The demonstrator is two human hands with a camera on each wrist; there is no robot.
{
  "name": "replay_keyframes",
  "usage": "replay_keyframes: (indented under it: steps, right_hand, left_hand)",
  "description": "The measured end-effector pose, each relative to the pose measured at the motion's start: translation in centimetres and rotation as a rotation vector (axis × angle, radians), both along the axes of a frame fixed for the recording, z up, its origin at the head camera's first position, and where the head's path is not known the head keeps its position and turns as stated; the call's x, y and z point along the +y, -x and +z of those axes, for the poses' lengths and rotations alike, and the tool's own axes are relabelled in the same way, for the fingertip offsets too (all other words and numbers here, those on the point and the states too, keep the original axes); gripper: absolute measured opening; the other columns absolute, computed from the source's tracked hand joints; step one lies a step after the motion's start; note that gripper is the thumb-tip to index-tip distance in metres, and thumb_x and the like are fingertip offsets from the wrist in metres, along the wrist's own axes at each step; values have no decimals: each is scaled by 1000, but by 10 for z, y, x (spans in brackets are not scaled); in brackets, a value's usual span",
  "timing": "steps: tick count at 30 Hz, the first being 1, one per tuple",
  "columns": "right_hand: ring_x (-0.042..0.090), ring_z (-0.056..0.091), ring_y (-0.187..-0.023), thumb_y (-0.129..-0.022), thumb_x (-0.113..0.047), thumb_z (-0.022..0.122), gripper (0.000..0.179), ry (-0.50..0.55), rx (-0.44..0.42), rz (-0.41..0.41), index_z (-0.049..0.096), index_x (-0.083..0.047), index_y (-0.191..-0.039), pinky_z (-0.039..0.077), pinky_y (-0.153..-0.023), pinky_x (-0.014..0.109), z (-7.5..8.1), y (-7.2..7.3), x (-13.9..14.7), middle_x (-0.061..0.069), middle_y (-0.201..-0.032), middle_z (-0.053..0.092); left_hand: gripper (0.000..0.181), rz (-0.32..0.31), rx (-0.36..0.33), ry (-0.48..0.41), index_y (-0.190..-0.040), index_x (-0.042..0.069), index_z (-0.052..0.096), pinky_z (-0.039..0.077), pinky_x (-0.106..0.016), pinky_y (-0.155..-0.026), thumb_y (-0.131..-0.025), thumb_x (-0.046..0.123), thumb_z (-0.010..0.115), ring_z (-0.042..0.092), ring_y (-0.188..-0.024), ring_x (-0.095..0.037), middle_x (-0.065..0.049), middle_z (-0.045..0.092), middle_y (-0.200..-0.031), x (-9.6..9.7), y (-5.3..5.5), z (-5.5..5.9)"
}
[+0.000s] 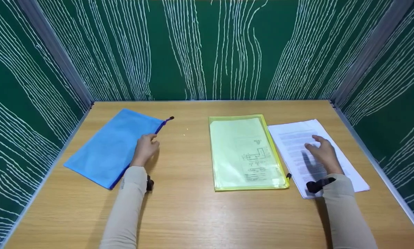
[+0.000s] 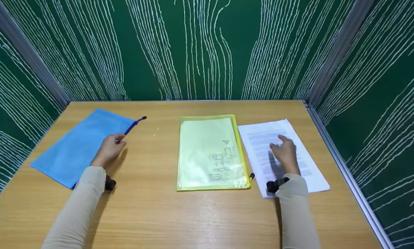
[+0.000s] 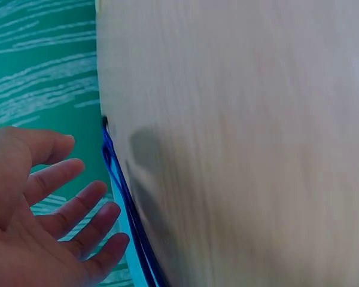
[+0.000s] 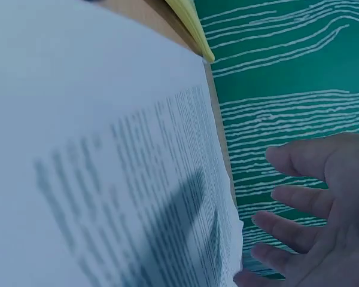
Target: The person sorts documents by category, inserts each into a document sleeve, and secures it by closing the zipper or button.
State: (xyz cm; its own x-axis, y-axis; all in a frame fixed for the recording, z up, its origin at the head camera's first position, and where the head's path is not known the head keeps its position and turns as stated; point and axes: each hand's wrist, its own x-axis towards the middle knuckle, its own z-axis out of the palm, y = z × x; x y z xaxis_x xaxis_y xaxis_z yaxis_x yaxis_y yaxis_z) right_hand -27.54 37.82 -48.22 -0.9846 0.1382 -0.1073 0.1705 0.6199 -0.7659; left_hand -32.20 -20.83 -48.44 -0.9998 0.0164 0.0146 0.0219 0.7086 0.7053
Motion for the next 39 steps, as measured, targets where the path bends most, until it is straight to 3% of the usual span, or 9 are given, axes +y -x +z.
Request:
replay_keyframes:
  steps: [5,8,15,20,23,30,35,39]
  right_hand:
    - [57,20,-135,-99,-27,47,69,-37,-16,-27,17,10,-148,26,-107,66,3,-1,15,40,-150,14]
    - [57,16,-137,-98,-31,49,74,-60,-90,-58,13,8,-150,23,-107,68,6,-2,24,40,-151,11]
    - [61,10,-133,-96,-33,52,80,-167,-215,-87,9,7,-150,18,-105,72,6,-2,39,40,-150,8]
    - [57,9,-137,-93,-27,59,83,-168,-320,-183,7,1,-152,11,-108,72,3,1,40,35,-153,5]
    - [55,8,-138,-91,-22,62,87,-142,-370,-209,4,-1,-153,13,-109,71,3,1,41,33,-155,1]
    - [53,10,-134,-90,-23,65,93,-99,-416,-222,-1,-3,-153,17,-108,70,-1,-4,46,33,-155,-2]
    - [52,13,-130,-88,-24,68,97,-100,-428,-232,-2,-5,-153,20,-107,71,1,-5,47,35,-154,0]
    - [53,18,-123,-85,-24,72,99,-170,-417,-208,4,4,-151,28,-102,66,4,-5,48,39,-147,10]
  left_hand:
    - [46,39,-19,49,-137,-6,47,40,-52,-104,-95,12,50,46,-125,-42,-30,47,-135,-19,-6,1]
    - [51,55,-69,93,-142,-3,41,37,-55,-106,-96,16,51,39,-130,-46,-31,40,-139,-28,-9,3]
    - [54,39,-107,216,-144,-1,38,31,-64,-104,-96,20,50,32,-128,-54,-34,35,-141,-47,-15,4]
    - [55,27,-134,253,-143,-3,40,33,-64,-102,-94,19,53,31,-128,-55,-35,35,-141,-55,-17,4]
    - [54,22,-137,276,-141,-3,44,34,-64,-101,-93,19,57,33,-127,-55,-35,37,-140,-58,-16,4]
    - [50,18,-182,221,-137,-3,50,33,-58,-107,-91,16,59,32,-133,-49,-29,39,-143,-61,-19,6]
    - [47,8,-171,228,-134,-5,52,38,-56,-106,-92,14,57,39,-131,-46,-27,45,-140,-63,-20,7]
    - [45,6,-160,232,-133,-6,53,42,-53,-103,-91,13,55,45,-128,-44,-27,50,-138,-63,-19,7]
